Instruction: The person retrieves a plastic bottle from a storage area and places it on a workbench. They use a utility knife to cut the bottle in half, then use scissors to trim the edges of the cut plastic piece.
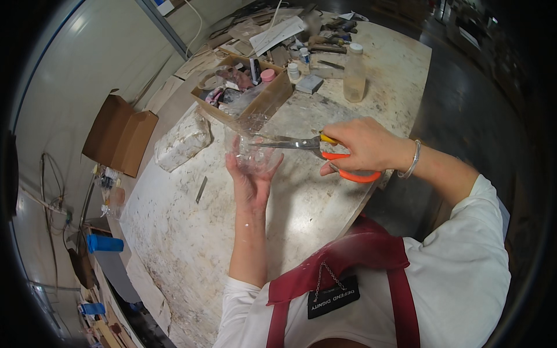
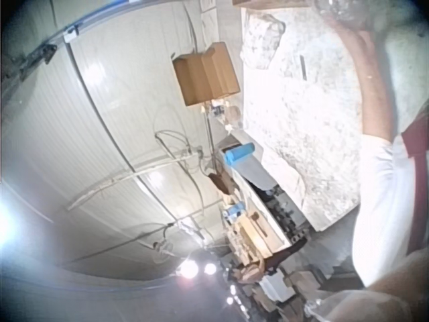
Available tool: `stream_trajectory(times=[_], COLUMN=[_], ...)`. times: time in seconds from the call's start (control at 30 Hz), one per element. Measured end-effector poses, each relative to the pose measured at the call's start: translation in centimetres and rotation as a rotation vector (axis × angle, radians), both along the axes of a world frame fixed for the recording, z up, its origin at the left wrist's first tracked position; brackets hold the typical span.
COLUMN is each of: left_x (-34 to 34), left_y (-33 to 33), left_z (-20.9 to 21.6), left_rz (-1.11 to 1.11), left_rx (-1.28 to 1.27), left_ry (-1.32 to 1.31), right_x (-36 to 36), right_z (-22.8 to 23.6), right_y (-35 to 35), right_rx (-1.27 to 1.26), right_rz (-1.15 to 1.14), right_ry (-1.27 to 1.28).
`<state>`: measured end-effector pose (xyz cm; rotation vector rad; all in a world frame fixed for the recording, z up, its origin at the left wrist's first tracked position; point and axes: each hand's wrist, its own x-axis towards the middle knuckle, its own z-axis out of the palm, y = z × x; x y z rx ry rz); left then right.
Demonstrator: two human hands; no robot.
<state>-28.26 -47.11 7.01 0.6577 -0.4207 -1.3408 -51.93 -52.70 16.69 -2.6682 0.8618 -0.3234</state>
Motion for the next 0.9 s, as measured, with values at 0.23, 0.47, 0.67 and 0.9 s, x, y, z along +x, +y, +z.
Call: stream_trajectory(times=[0.23,0.47,0.67,0.9], left_x=[-0.9,-2.0,-2.6,-2.4], left_y=[-0.3,-0.5,-0.4,-0.4], left_z=[-0.1,-1.1,-0.9,-0.4], left_rz=[-0.055,0.017,0.019,-0.111], left_rx=[0.005,-0.061,-0.032,0.029], left_ry=[0.057,0.06,0.074,0.097], right_x=[-0.1,1.0,0.8,0.2], right_z=[0.7,2.1,2.7,2.4], right_y=[-0.4,-0.2,-0.1,-0.4], right_rx=[-0.106,-0.072,-0.043,-0.083], right_rz=[0.006,-0.006,-0.024,-0.016], right_ry=[0.035,0.094,0.156,0.146])
